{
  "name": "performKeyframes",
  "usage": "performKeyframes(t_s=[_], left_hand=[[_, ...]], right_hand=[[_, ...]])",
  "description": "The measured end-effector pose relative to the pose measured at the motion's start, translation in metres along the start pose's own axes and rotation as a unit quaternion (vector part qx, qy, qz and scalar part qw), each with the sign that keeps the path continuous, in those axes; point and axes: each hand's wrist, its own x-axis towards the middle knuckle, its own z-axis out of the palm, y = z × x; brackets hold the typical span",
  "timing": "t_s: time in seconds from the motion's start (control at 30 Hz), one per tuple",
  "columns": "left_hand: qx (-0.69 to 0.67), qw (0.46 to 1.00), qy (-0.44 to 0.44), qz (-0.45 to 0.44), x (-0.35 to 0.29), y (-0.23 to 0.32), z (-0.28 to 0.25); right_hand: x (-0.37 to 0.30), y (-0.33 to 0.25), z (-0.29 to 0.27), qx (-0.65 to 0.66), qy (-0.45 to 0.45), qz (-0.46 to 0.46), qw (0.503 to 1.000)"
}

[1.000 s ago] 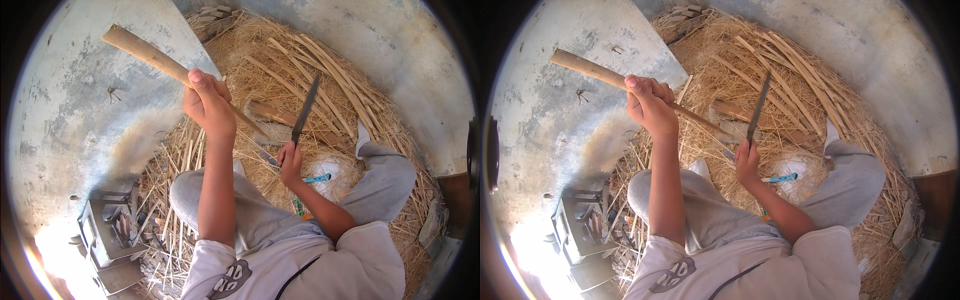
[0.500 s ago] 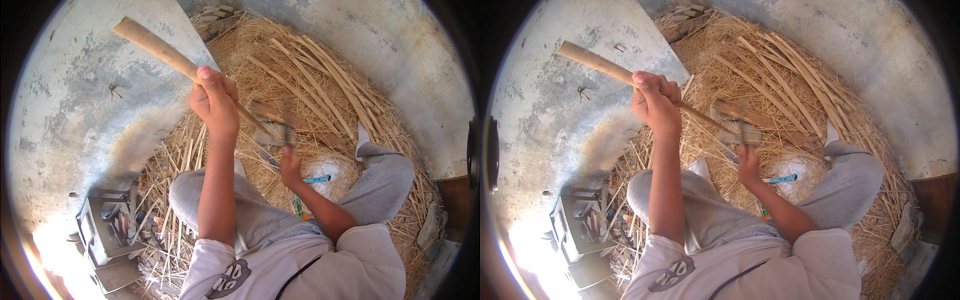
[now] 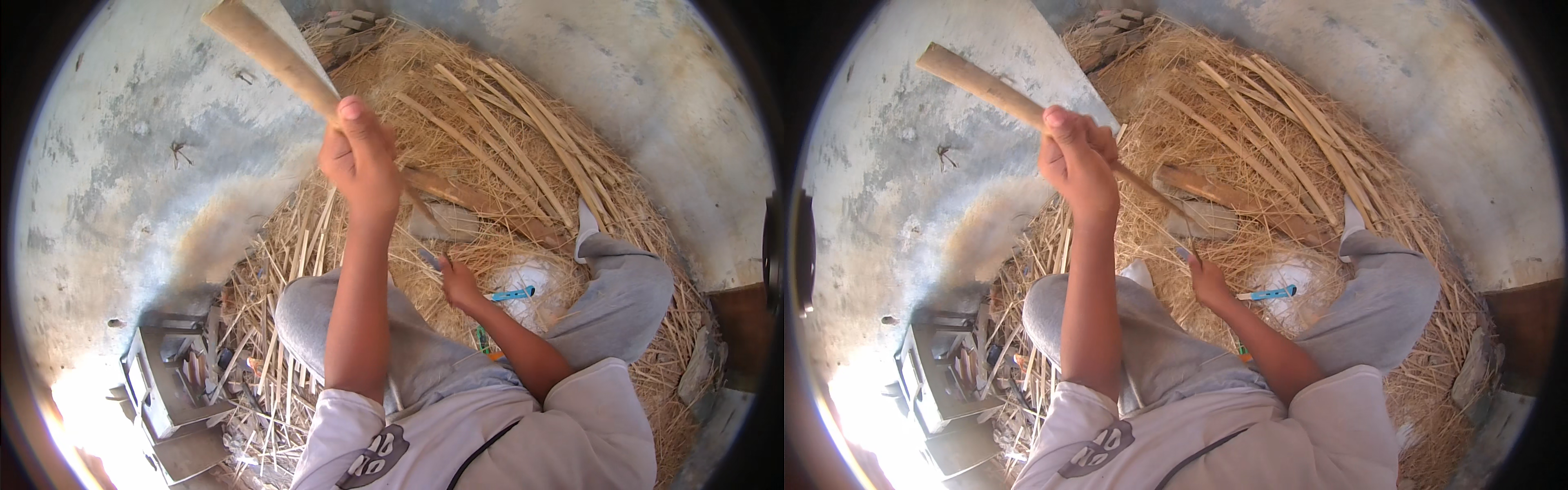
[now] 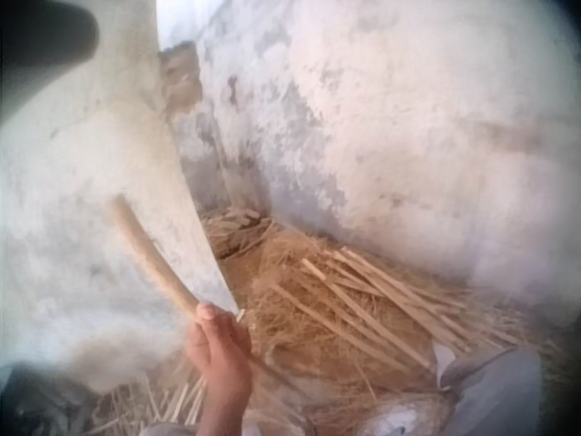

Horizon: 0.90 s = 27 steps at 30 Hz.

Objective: The person sits on a straw-covered floor and uses a knife to split a long bamboo stalk into thin strips. They hold the stalk with one hand and use the knife to carefully separate the fibers, creating multiple thin pieces.

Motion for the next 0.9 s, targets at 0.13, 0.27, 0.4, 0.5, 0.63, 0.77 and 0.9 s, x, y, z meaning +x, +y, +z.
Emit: performKeyframes(t_s=[0.13, 0.27, 0.4, 0.5, 0.63, 0.77, 0.9], left_hand=[[-0.007, 1.0, 0.025, -0.011, 0.008, 0.001, -0.022], [-0.002, 1.0, 0.028, -0.012, 0.008, 0.001, -0.026], [0.026, 0.998, 0.053, -0.004, 0.005, 0.002, -0.013], [0.048, 0.998, 0.051, 0.003, 0.003, 0.005, -0.02], [0.055, 0.997, 0.045, 0.025, 0.0, 0.005, -0.02], [0.045, 0.998, 0.038, 0.019, 0.001, 0.003, -0.007], [0.05, 0.998, 0.047, 0.012, 0.004, 0.004, -0.017]], right_hand=[[-0.001, -0.017, -0.017, -0.028, 0.057, -0.011, 0.998], [-0.009, -0.05, -0.015, 0.103, 0.143, -0.18, 0.968], [0.014, 0.015, 0.012, 0.289, 0.041, -0.057, 0.955], [0.009, -0.002, -0.002, 0.037, 0.017, 0.0, 0.999], [-0.009, -0.045, -0.011, 0.026, 0.129, -0.213, 0.968], [0.014, 0.001, -0.002, -0.037, 0.125, -0.212, 0.968], [0.017, -0.004, -0.017, -0.075, 0.001, -0.003, 0.997]])
